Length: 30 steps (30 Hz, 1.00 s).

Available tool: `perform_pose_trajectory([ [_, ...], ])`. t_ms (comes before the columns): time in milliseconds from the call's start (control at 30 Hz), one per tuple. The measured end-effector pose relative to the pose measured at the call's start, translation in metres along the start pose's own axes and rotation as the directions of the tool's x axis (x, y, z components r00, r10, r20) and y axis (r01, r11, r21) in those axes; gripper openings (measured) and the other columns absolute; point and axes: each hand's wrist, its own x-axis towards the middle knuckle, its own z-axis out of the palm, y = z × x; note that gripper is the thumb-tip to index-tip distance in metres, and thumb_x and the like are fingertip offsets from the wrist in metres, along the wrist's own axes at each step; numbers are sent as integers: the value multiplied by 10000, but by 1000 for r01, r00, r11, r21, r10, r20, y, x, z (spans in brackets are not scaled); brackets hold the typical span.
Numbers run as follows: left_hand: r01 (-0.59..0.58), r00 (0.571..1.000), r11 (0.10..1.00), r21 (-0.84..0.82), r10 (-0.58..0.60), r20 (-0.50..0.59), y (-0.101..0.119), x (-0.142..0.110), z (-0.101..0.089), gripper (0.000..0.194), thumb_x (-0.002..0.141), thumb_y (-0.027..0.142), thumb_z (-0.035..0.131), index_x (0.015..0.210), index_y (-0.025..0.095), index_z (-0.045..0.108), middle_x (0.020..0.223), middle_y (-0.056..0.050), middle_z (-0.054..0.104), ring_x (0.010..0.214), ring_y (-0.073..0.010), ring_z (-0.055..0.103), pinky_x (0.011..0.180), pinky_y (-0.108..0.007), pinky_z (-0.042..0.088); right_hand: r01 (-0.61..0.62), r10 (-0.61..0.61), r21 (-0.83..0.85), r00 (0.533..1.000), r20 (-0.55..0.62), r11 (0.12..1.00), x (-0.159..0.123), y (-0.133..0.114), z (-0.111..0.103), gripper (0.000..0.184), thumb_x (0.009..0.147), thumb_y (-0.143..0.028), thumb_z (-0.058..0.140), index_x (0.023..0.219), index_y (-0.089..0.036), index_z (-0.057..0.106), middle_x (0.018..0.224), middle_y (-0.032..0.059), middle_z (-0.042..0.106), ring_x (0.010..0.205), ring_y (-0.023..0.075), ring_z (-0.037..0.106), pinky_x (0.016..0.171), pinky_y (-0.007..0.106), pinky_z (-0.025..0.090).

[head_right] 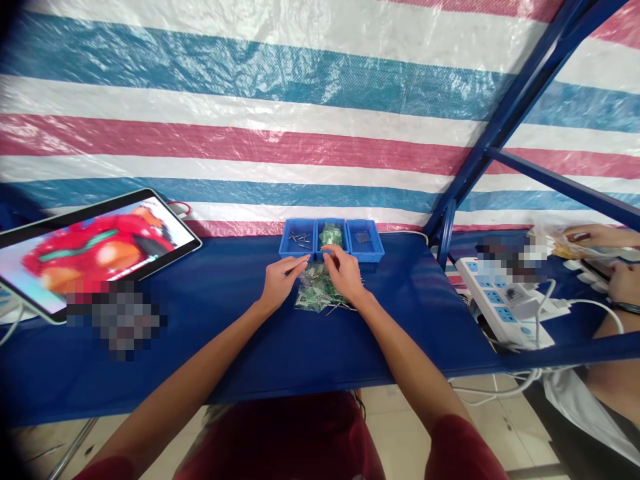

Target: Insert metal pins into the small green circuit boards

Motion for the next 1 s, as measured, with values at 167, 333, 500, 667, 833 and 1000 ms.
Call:
perform_pose_trajectory([
  [167, -9, 1000, 999, 33, 8, 13, -3, 1, -2, 366, 961, 417, 452, 1068, 195, 724, 713, -36, 605, 652, -158, 552, 678, -274, 450, 12, -12, -20, 1000, 2, 1000, 0, -2, 0, 279, 936, -390, 443, 997, -200, 637, 603, -13, 524, 520, 144, 473, 584, 279, 416],
  [333, 25, 1000, 1000, 13, -25, 10, -4, 2, -2, 379, 978, 418, 409, 1122, 185, 672, 740, -29, 602, 673, -147, 558, 693, -253, 446, 24, -24, -14, 1000, -3, 1000, 1, -2, 0, 293, 936, -395, 443, 973, -189, 648, 625, -4, 553, 534, 139, 489, 581, 268, 412],
  [500, 124, 992, 992, -3, -124, 35, -2, 1, 0, 331, 960, 371, 463, 1195, 173, 585, 609, 30, 544, 544, -112, 495, 593, -216, 409, 34, -34, 0, 999, 21, 999, 1, -1, 1, 306, 931, -407, 460, 961, -178, 661, 663, 14, 596, 543, 135, 500, 581, 268, 421],
  [667, 150, 988, 988, -33, -149, 43, 2, 0, 0, 283, 934, 337, 514, 1157, 177, 580, 527, 65, 488, 490, -100, 461, 575, -210, 399, 82, -84, 22, 989, 121, 996, 0, 1, 3, 272, 908, -403, 520, 969, -190, 678, 705, 27, 636, 573, 139, 532, 586, 267, 441],
  [833, 176, 983, 983, -49, -174, 50, 4, -1, 0, 278, 922, 354, 535, 1127, 174, 591, 503, 75, 463, 462, -89, 424, 554, -206, 379, 86, -91, 34, 981, 174, 996, 0, 1, 5, 235, 889, -379, 555, 938, -185, 679, 678, 20, 623, 548, 131, 517, 563, 258, 438],
  [1000, 193, 980, 978, -81, -187, 73, 0, -2, 1, 286, 915, 373, 544, 1113, 174, 599, 494, 75, 456, 454, -86, 408, 529, -203, 360, 77, -81, 28, 975, 205, 997, 0, 1, 5, 238, 890, -393, 556, 913, -185, 669, 669, 14, 615, 531, 125, 492, 548, 252, 421],
])
